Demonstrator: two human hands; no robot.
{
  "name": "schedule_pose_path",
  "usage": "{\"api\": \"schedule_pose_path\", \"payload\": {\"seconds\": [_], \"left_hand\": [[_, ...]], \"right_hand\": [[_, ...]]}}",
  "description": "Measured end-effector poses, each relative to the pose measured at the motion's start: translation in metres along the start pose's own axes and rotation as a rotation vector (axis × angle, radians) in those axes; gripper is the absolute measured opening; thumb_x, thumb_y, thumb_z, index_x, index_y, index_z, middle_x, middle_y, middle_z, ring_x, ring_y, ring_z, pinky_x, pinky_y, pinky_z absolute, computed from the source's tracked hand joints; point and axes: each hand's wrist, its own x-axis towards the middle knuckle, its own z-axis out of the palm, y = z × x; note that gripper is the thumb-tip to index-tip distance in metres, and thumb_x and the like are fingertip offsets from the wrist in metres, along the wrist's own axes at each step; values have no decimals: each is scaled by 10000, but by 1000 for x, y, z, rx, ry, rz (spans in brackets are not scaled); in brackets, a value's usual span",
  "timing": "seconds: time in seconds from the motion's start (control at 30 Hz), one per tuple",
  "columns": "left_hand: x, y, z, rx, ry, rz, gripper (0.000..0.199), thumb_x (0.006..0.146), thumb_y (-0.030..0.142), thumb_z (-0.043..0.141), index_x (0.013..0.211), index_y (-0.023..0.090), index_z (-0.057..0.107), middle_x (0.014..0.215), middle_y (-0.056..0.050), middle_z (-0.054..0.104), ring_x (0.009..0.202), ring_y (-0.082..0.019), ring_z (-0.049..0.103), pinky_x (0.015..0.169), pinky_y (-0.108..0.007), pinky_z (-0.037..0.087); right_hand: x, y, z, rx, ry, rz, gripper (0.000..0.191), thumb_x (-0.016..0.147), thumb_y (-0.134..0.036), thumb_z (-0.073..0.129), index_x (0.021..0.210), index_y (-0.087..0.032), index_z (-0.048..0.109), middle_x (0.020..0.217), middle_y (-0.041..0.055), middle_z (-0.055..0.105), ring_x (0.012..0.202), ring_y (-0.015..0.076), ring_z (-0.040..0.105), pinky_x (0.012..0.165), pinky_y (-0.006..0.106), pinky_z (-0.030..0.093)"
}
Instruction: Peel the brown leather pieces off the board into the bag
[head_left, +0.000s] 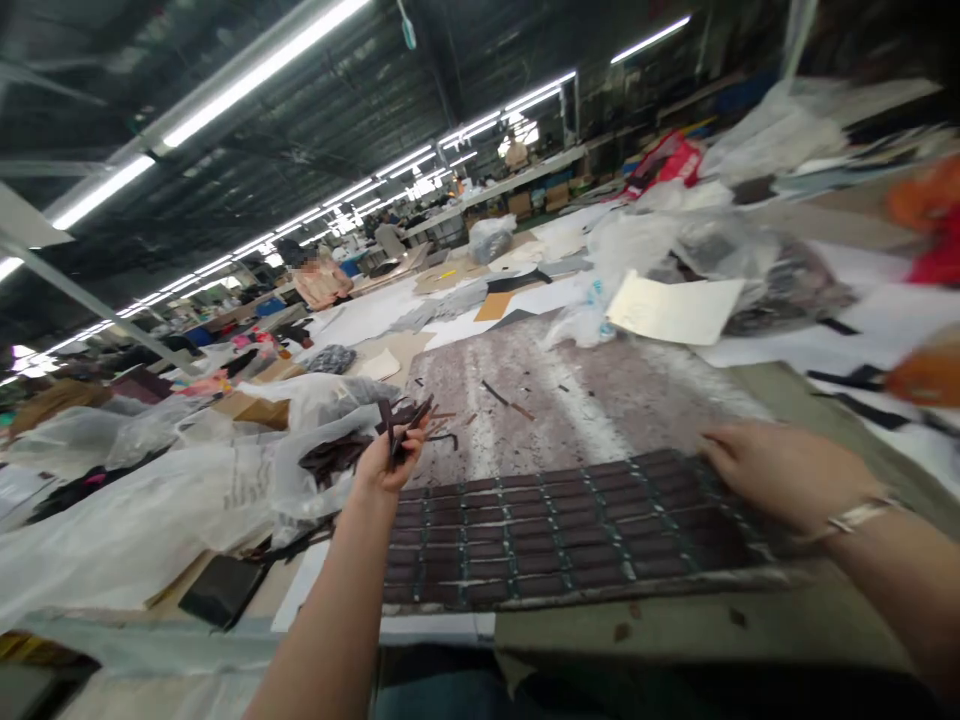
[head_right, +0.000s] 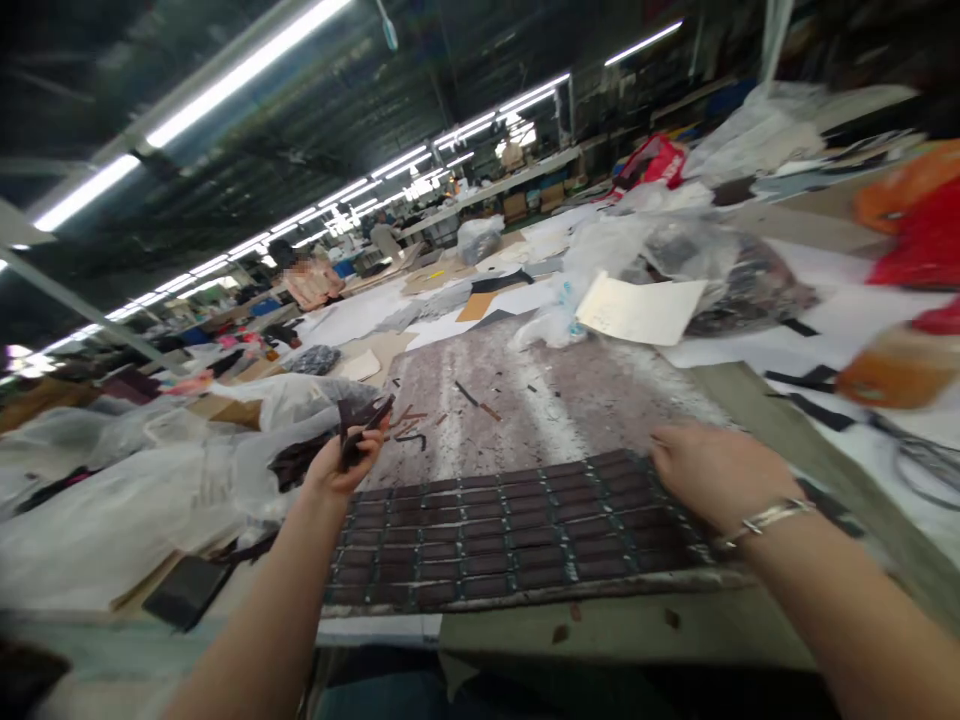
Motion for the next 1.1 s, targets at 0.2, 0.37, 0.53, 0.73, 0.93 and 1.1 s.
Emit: {"api": "schedule_pose_path", "payload": {"seconds": [0.2, 0.37, 0.53, 0.73, 0.93, 1.1], "left_hand": [[-27, -131, 95, 46, -300, -184, 237, 750, 20, 447, 960, 52, 552, 722, -67, 535, 505, -48, 466, 364, -97, 378], [-34, -189, 142, 75, -430, -298, 191, 731, 14, 477, 899, 54, 561, 775, -85, 550, 507, -49, 463, 355, -109, 374], [-34, -206, 160, 41, -430, -410, 195, 756, 15, 429, 909, 35, 548, 755, -94, 536, 528, -59, 470, 358, -110, 377], [-24, -211, 164, -127, -405, -580, 256, 829, 72, 335, 1024, 58, 500, 702, -67, 521, 524, -54, 468, 359, -99, 381], [-17, -213, 157, -251, -398, -648, 280, 841, 71, 316, 1065, 83, 484, 821, -110, 568, 520, -53, 471, 346, -104, 386], [-24, -216, 155, -259, -397, -660, 252, 839, 77, 340, 1026, 98, 508, 836, -110, 573, 513, -43, 464, 351, -94, 376]], "right_hand": [[-4, -33, -15, 608, -139, -28, 502, 784, -389, 561, 1250, -220, 483, 983, 53, 638, 657, 127, 595, 650, 266, 483], [-3, -23, -3, 871, -121, -141, 373, 702, -299, 657, 1062, -211, 616, 1035, 32, 607, 752, 109, 597, 718, 233, 479], [1, 3, -7, 907, -122, -13, 166, 743, -332, 612, 767, -168, 597, 682, -9, 626, 619, 110, 578, 587, 212, 472], [11, 38, -15, 891, -97, 230, 116, 800, -289, 531, 776, -176, 529, 620, 1, 620, 548, 117, 594, 506, 206, 479], [17, 83, -28, 459, 66, 345, 119, 754, -278, 580, 796, -178, 630, 592, -6, 630, 566, 128, 597, 565, 217, 449], [18, 97, -28, 275, 49, 315, 111, 733, -272, 592, 751, -193, 668, 641, -12, 646, 635, 130, 593, 591, 213, 411]]}}
